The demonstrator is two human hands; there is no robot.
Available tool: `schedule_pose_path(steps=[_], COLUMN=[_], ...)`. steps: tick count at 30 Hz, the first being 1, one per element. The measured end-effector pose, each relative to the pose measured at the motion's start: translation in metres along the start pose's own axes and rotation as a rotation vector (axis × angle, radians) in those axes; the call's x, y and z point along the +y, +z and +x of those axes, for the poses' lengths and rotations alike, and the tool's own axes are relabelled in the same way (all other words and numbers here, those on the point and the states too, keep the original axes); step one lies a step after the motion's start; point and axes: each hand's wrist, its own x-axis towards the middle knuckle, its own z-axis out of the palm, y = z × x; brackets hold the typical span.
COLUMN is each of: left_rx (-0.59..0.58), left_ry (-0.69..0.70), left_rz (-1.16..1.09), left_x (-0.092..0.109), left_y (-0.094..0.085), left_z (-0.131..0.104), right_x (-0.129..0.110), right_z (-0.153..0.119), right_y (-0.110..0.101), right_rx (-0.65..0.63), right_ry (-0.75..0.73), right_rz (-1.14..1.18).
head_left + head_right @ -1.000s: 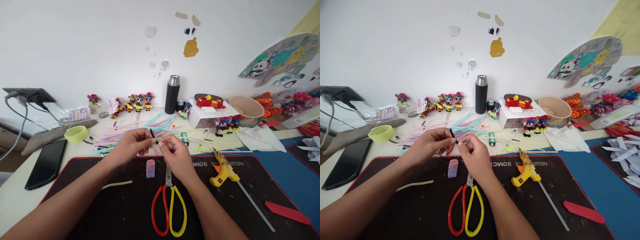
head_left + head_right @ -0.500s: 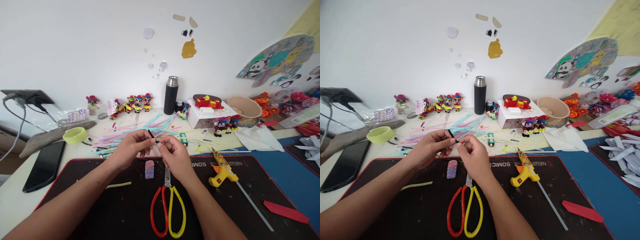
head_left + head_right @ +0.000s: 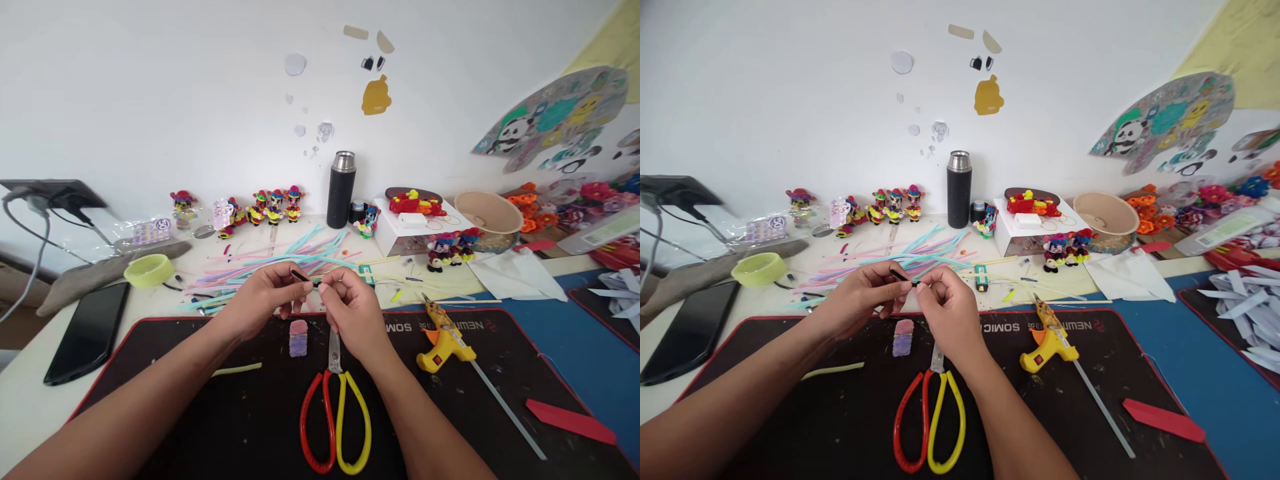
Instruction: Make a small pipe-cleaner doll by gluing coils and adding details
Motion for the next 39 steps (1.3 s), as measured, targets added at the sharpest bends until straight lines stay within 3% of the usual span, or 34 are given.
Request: schedule_pose_path(steps=[10,20,32,39], left_rx=[-0.021,-0.073,-0.088,-0.151], left_ry=[0.004,0.190,0.021,0.026], left_rz=[-0.022,0.462,0.123,0.197], left_x=[0.000,0.019,0.011,0.017], left_y=[-0.001,-0.017,-0.008,-0.008], left_z=[0.000,-0.005,-0.002,-0.004], right_x=[0.003,0.001,0.002,0.001], right_z=[-0.001,-0.006,0.000,0.000], right_y=[-0.002,0.005,0.001,0.000], right_rx=[-0.032,-0.073,-0.069,-0.053], right_ry=[-0.029,-0.114,0.017,0.020], right_rz=[-0.073,-0.334,0.023,0.019])
